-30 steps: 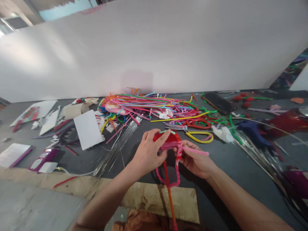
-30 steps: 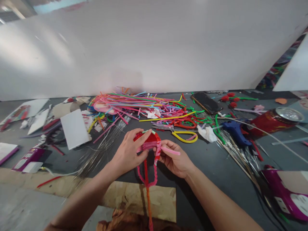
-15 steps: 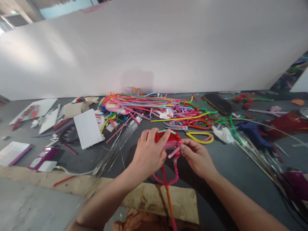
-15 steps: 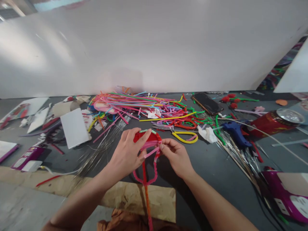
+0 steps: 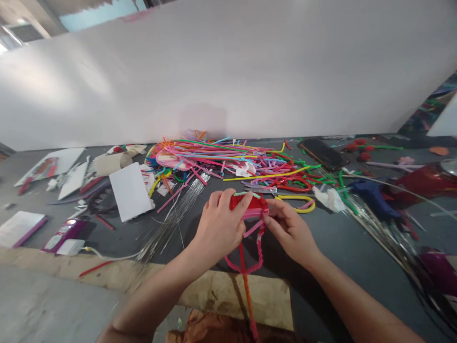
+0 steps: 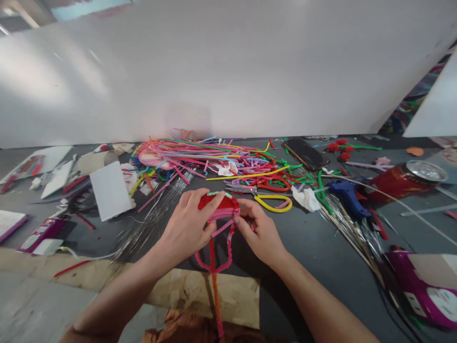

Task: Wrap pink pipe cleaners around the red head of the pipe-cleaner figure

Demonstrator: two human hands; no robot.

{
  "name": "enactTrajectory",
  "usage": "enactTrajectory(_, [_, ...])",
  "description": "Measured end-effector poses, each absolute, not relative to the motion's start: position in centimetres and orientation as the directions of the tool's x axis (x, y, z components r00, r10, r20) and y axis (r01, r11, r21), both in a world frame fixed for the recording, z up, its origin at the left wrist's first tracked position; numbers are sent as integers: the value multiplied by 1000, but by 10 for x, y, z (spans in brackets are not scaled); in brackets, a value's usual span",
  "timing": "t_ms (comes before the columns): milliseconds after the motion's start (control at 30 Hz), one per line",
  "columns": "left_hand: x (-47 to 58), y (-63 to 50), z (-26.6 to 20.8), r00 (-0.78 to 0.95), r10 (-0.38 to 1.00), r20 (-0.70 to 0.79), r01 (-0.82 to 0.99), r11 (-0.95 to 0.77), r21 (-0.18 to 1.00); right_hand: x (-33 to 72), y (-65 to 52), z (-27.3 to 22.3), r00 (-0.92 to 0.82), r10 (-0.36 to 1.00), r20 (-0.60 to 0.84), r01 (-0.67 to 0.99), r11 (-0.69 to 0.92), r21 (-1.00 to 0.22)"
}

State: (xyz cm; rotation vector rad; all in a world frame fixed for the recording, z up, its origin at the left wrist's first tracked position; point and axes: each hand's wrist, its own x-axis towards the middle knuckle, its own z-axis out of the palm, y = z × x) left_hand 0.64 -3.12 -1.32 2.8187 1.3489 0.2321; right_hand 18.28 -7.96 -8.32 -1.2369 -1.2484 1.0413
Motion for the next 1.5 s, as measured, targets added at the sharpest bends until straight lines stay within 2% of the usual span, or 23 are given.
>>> enactTrajectory(233, [4, -34, -9, 624, 773, 119, 771, -633, 71, 185, -74, -79, -12, 997, -71, -212, -72, -975])
enactTrajectory(433, [4, -36, -7, 633, 762, 134, 757, -646, 99, 188, -73, -76, -170, 960, -221, -507, -278, -816])
enactTrajectory(600, [3, -36, -5, 641, 756, 134, 751, -653, 92, 189, -74, -75, -210, 929, -305, -573, -370, -731])
enactTrajectory(700, [5, -38, -5, 649, 751, 122, 747, -659, 82, 189, -73, -75, -205, 930, -304, -534, -367, -762])
enactTrajectory(800, [7, -40, -6, 652, 749, 121, 748, -661, 62, 189, -73, -75, -176, 954, -243, -438, -297, -848])
enactTrajectory(967, [10, -42, -5, 659, 746, 97, 750, -662, -4, 186, -74, -77, -80, 990, -114, -89, -121, -989])
enactTrajectory(1167, [15, -46, -3, 672, 735, 87, 740, -671, -48, 179, -79, -84, 76, 997, -7, 267, -27, -963])
enactTrajectory(1233, [17, -46, -3, 677, 730, 92, 735, -677, -43, 178, -80, -84, 108, 994, 2, 298, -31, -954])
enactTrajectory(1400, [21, -46, -5, 688, 715, 123, 722, -692, -17, 178, -79, -81, 143, 990, 4, 208, -26, -978])
enactTrajectory(1500, [24, -46, -8, 686, 711, 154, 719, -695, 4, 179, -78, -80, 171, 985, 16, 222, -23, -975])
